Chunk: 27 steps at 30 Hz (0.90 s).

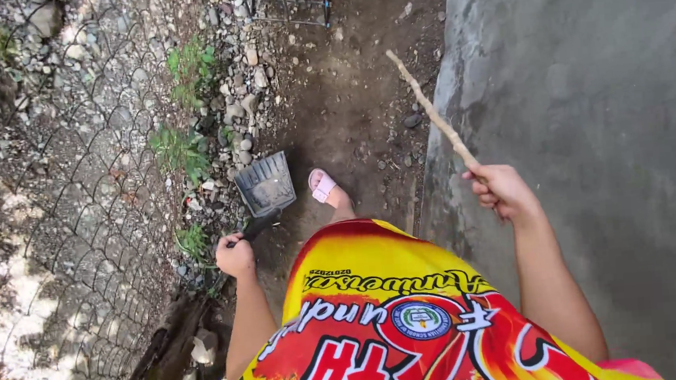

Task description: Sweeping dirt and small stones into a dustpan using a stick in an outdoor area.

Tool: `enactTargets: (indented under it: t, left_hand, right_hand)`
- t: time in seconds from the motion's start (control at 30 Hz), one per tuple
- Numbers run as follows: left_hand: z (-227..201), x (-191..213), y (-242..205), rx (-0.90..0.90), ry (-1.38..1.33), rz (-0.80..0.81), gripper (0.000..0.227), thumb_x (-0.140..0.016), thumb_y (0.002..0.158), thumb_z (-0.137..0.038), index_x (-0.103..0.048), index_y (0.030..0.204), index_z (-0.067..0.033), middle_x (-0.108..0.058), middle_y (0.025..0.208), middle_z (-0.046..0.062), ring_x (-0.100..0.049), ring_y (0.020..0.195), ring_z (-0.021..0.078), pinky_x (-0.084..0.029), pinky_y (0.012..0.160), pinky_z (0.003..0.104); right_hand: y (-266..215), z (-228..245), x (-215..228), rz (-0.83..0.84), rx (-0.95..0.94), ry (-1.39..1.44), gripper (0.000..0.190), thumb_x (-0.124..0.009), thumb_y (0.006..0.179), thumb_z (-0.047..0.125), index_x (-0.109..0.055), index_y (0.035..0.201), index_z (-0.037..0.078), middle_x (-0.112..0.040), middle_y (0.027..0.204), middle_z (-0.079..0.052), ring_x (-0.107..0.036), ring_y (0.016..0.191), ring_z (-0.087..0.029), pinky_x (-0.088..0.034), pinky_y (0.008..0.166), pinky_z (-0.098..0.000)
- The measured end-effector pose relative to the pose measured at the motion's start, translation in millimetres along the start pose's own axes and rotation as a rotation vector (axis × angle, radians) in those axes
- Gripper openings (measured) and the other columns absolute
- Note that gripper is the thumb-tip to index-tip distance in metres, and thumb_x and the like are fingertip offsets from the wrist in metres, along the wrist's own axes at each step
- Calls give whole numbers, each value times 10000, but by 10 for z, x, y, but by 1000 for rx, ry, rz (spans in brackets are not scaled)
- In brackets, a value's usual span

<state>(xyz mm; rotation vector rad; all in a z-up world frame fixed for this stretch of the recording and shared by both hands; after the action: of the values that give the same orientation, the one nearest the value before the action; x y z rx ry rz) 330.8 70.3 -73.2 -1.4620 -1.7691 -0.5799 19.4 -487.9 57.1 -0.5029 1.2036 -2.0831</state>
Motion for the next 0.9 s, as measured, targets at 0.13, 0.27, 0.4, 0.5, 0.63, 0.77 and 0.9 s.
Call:
enactTargets:
  t: [0.13, 0.27, 0.4, 0.5, 0.63, 0.77, 0.9]
  left_hand:
    - [135, 283, -383, 18, -49, -21, 148, -591, 751, -18, -688, 716, -124, -789, 856, 11, -725, 789, 235, -546, 783, 370]
    - [246, 512, -513, 4, -99, -46, 161, -585, 739, -8, -687, 715, -130, -784, 842, 8, -733, 764, 209, -554, 747, 358]
    - [252, 623, -694, -60, -157, 21, 117, -596, 763, -13, -651, 715, -104, -777, 820, 19, -731, 715, 196, -552, 671, 356]
    - [-222, 677, -771, -240, -132, 34, 113, -620, 776, -24, -673, 722, -108, -782, 800, 34, -742, 737, 200, -551, 694, 352]
    - [-715, 513, -718, -317, -7, 85, 42, -722, 814, -94, -740, 779, -109, -724, 766, 122, -696, 687, 277, -530, 672, 361]
    - [-1480, 40, -627, -460, -74, 298, 105, -609, 712, -76, -697, 717, -132, -747, 762, 85, -724, 719, 290, -542, 671, 372]
    - [-2129, -705, -577, -638, 91, 546, 89, -631, 701, -115, -709, 713, -156, -712, 776, 124, -695, 750, 360, -542, 682, 432]
  right_hand:
    - [-245, -355, 157, 9, 22, 29, 249, -558, 1039, 276, -622, 997, 39, -392, 572, 55, -253, 429, -52, -192, 401, -264]
    - [-200, -574, 46, 54, 105, 126, 189, -563, 1024, 240, -623, 1000, 62, -380, 557, 60, -262, 415, -53, -203, 393, -257]
    - [-218, -911, 7, 51, 127, 133, 165, -559, 1019, 216, -617, 994, 63, -409, 556, 49, -294, 411, -55, -219, 389, -256]
    - [-323, -1137, -22, 1, 136, 78, 166, -578, 1013, 205, -627, 971, 53, -434, 561, 42, -303, 409, -52, -218, 384, -258]
    - [-402, -1508, 26, -47, 104, 38, 167, -603, 1001, 205, -639, 933, 57, -454, 560, 33, -300, 401, -51, -211, 376, -263]
    - [-294, -1909, 126, -136, 36, 25, 154, -620, 982, 211, -623, 893, 85, -470, 555, 29, -307, 388, -61, -210, 361, -277]
    - [-342, -2181, 53, -200, -32, 55, 169, -611, 989, 226, -628, 901, 82, -482, 556, 31, -330, 396, -63, -221, 362, -275]
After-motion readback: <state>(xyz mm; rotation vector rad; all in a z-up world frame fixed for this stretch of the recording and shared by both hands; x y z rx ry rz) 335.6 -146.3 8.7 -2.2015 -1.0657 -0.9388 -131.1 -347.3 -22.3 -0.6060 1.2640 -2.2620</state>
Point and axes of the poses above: each hand's wrist, its own y-axis towards the middle knuckle, its own x-axis out of the back of the hand, z = x × y, the point moved 6 cm from there along y, towards the middle knuckle
